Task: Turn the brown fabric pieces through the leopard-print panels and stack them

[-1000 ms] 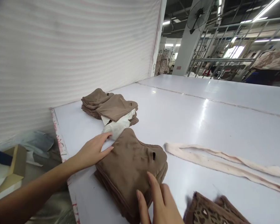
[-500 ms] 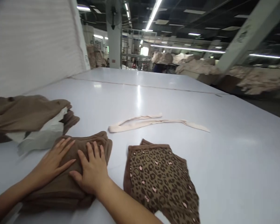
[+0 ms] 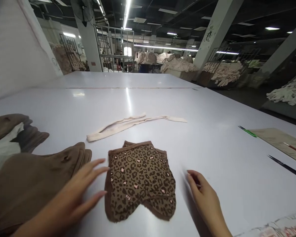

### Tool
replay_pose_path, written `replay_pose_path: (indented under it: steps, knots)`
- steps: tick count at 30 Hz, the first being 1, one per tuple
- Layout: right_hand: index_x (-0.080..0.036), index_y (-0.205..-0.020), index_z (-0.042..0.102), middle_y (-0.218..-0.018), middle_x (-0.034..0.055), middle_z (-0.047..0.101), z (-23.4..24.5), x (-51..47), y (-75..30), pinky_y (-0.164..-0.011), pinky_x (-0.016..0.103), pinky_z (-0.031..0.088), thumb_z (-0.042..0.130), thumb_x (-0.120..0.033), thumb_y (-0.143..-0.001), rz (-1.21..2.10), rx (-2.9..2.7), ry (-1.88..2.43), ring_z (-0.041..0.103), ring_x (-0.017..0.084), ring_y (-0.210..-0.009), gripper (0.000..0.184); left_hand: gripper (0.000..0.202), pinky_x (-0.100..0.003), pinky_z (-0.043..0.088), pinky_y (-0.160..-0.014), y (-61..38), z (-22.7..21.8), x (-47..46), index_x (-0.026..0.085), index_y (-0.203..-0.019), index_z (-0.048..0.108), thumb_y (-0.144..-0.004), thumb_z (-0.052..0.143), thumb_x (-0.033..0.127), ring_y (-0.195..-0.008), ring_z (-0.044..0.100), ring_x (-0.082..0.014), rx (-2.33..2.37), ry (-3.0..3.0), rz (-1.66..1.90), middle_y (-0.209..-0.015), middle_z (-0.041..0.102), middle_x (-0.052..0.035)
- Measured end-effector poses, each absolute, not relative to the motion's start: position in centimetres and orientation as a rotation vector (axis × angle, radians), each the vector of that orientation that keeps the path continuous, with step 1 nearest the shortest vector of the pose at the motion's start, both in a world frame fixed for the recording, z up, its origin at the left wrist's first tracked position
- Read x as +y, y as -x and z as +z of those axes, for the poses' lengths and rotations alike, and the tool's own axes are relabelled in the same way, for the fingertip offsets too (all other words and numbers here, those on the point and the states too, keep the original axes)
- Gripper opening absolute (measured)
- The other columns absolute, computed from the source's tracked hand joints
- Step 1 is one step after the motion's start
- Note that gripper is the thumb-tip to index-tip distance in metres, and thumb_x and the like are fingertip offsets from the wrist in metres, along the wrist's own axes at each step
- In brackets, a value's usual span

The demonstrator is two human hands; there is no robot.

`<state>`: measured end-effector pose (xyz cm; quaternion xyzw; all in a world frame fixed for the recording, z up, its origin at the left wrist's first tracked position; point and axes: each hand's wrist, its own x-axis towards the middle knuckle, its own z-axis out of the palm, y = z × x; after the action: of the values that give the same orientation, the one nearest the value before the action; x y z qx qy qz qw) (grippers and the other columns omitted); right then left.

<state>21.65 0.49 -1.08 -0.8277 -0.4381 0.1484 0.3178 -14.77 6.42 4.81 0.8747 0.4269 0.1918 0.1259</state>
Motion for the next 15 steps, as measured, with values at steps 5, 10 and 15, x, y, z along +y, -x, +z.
replay_pose_path:
  steps: [5,10,15]
  knots:
    - [-0.024,-0.082,0.060,-0.088,0.0036,0.065,-0.8,1.3,-19.0,-0.068,0.036,0.045,0.045,-0.055,-0.081,0.525,-1.297,2.166,0.060,0.024,-0.080,0.035,0.041,-0.041,0.034,-0.106,5.4,5.0,6.0,0.020,-0.125,0.047,-0.085,0.046,0.028,-0.127,0.037,-0.0232,0.939,-2.382,0.347,-0.136,0.043,-0.0092]
    - [-0.024,-0.075,0.052,-0.075,0.0015,0.059,0.0,-0.7,-18.8,-0.064,0.031,0.043,0.037,-0.056,-0.084,0.574,-1.334,2.085,0.056,0.019,-0.069,0.037,0.043,-0.039,0.033,-0.105,1.9,5.3,6.5,0.019,-0.127,0.043,-0.085,0.046,0.027,-0.122,0.041,-0.0216,0.915,-2.303,0.367,-0.130,0.048,-0.0077]
    - [-0.026,-0.079,0.052,-0.075,-0.0006,0.059,-0.7,-4.7,-21.3,-0.063,0.028,0.045,0.035,-0.065,-0.081,0.757,-1.228,2.132,0.057,0.017,-0.069,0.043,0.025,-0.038,0.044,-0.087,-0.5,4.5,5.4,0.020,-0.107,0.052,-0.085,0.044,0.030,-0.099,0.054,-0.0217,0.941,-2.219,0.288,-0.106,0.059,-0.0051]
